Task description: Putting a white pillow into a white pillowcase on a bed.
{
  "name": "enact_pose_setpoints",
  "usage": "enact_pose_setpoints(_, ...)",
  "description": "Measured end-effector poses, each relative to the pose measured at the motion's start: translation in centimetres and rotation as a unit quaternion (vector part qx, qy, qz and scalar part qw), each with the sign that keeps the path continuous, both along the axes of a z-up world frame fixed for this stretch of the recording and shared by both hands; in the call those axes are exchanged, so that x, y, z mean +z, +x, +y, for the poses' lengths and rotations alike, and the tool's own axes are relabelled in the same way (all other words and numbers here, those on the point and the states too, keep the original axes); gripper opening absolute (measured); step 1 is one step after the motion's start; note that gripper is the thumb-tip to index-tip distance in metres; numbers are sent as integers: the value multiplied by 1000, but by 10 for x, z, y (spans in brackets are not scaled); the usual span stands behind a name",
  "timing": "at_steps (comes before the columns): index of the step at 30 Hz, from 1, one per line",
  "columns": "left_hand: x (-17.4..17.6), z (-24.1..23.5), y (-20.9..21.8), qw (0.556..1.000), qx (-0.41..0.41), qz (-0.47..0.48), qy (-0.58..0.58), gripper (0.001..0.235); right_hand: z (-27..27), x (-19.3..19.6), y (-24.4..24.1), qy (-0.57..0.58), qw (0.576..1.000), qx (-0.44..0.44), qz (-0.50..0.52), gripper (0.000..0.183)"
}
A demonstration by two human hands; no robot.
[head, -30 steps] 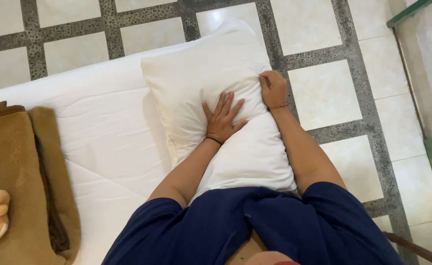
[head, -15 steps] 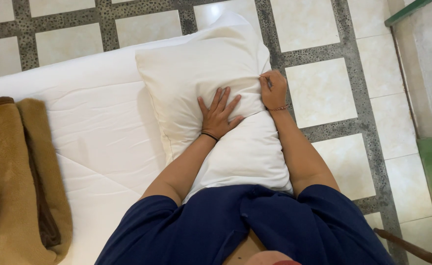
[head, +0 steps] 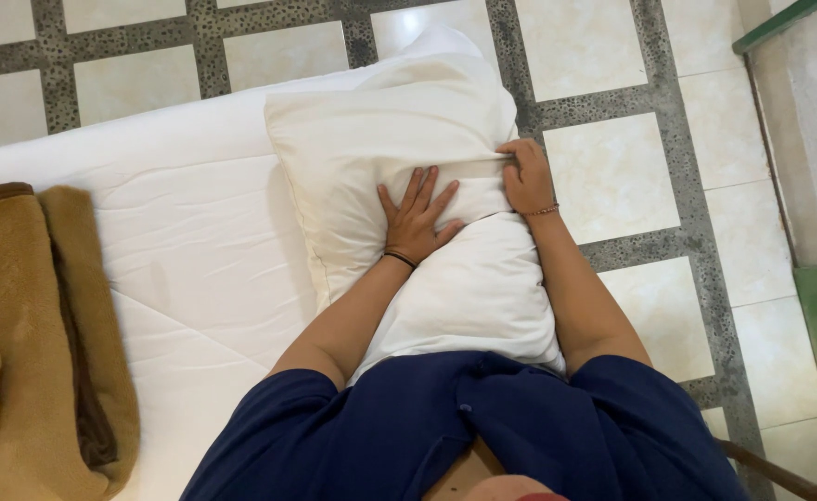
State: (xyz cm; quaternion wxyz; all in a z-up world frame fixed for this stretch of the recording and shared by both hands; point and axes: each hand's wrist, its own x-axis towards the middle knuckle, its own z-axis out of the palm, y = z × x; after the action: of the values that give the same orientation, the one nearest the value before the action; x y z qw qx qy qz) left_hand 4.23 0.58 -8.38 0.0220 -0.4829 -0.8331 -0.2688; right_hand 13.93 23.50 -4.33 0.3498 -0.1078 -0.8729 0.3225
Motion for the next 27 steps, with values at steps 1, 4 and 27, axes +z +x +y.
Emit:
enact_pose_setpoints(1, -2, 1, -1, 1000, 0, 6, 4, 72, 7, -6, -3, -17, 1000, 8, 14, 23)
enact_pose_setpoints(4, -3, 1, 0, 1000, 1, 11, 6, 71, 37, -48, -4, -73, 996, -34, -32, 19)
enact_pose_setpoints(27, 7, 3, 4, 1000, 15, -7, 8, 74, -24, 57, -7, 72, 996, 37, -35, 28)
